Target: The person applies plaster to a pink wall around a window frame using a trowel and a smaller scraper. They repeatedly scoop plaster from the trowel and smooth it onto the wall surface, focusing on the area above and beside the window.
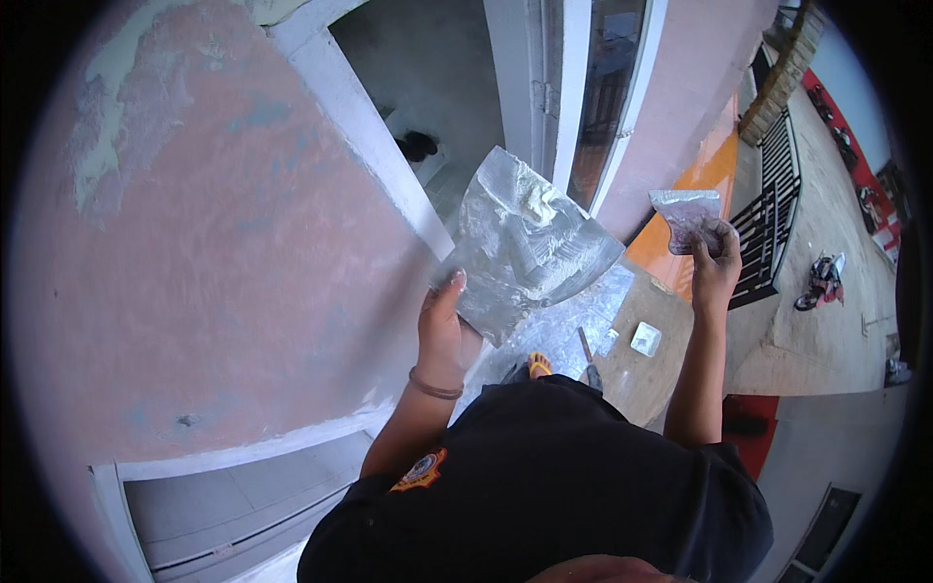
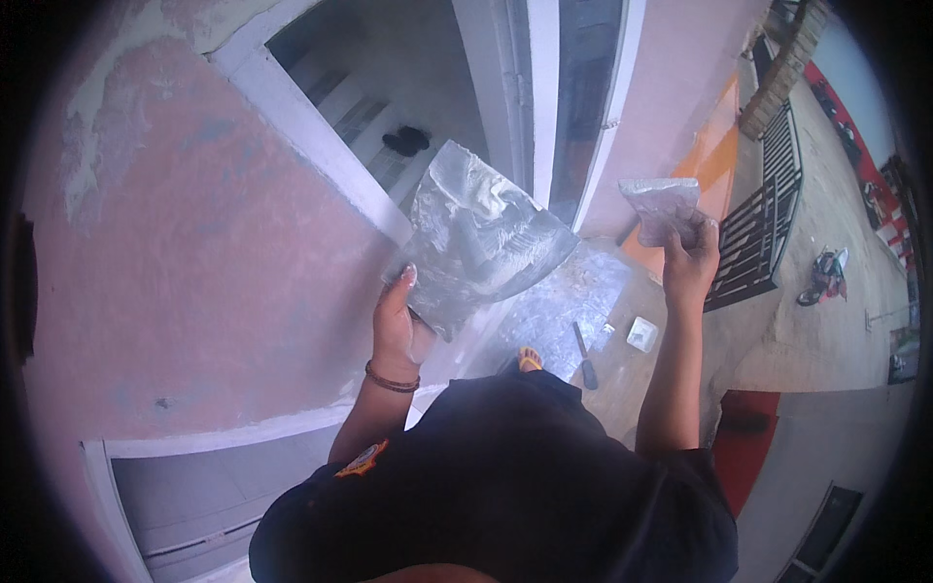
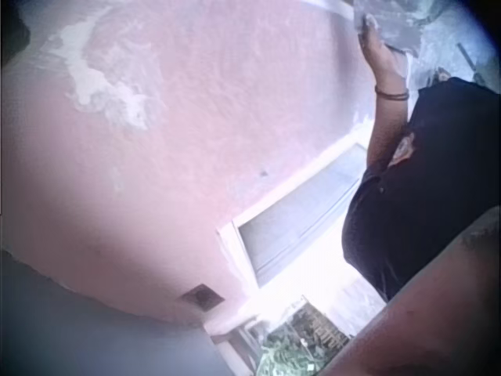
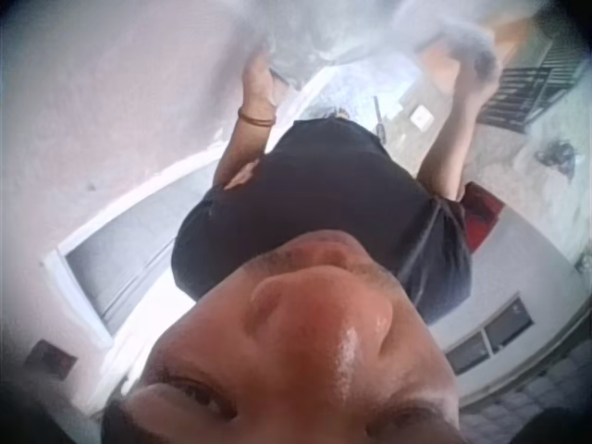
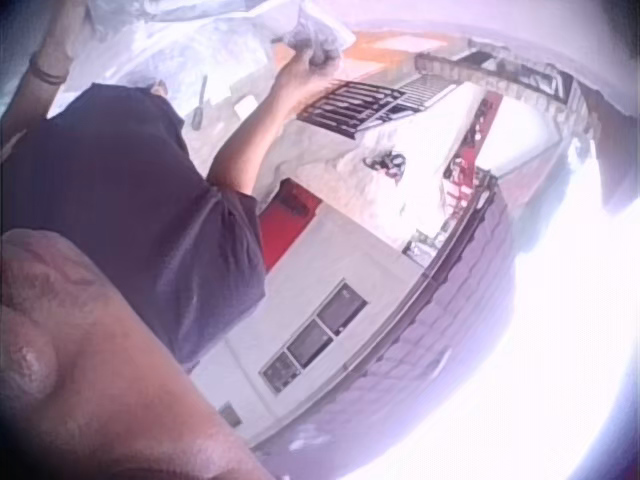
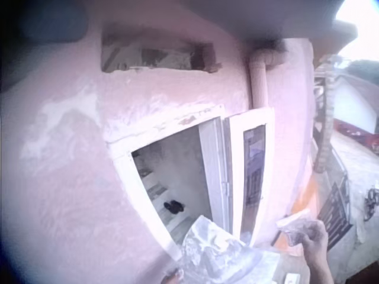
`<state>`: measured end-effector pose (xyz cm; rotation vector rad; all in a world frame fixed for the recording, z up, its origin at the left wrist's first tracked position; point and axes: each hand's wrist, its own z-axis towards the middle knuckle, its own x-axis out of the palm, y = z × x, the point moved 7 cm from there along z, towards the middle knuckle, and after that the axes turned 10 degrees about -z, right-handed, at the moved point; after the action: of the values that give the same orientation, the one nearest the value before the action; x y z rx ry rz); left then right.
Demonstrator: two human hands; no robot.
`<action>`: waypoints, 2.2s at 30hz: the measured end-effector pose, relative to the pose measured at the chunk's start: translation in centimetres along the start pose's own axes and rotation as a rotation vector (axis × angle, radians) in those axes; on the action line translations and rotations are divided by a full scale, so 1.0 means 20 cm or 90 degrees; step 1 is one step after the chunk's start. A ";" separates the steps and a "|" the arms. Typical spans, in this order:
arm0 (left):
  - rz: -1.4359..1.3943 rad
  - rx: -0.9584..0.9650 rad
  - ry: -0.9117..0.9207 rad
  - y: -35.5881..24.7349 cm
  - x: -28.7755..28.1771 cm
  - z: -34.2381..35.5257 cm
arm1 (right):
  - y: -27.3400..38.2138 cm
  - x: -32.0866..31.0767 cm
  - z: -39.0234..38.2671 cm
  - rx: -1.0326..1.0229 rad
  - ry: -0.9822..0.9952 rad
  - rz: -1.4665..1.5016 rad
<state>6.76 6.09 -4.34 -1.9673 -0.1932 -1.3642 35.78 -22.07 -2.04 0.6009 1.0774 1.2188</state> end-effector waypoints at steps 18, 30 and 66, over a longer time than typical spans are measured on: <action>0.019 -0.032 0.021 0.04 -0.04 -0.08 | 0.08 0.10 -0.18 0.226 0.044 0.529; 0.217 0.165 0.081 0.01 0.04 -0.21 | 0.94 0.27 -0.32 -0.217 0.321 -0.093; 0.069 -0.041 0.042 0.09 -0.12 -0.01 | 0.66 0.69 0.10 0.274 0.301 0.685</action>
<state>6.43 5.31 -7.18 -1.9521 -0.0113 -1.3774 31.44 -4.97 5.48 1.3760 1.4865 2.1426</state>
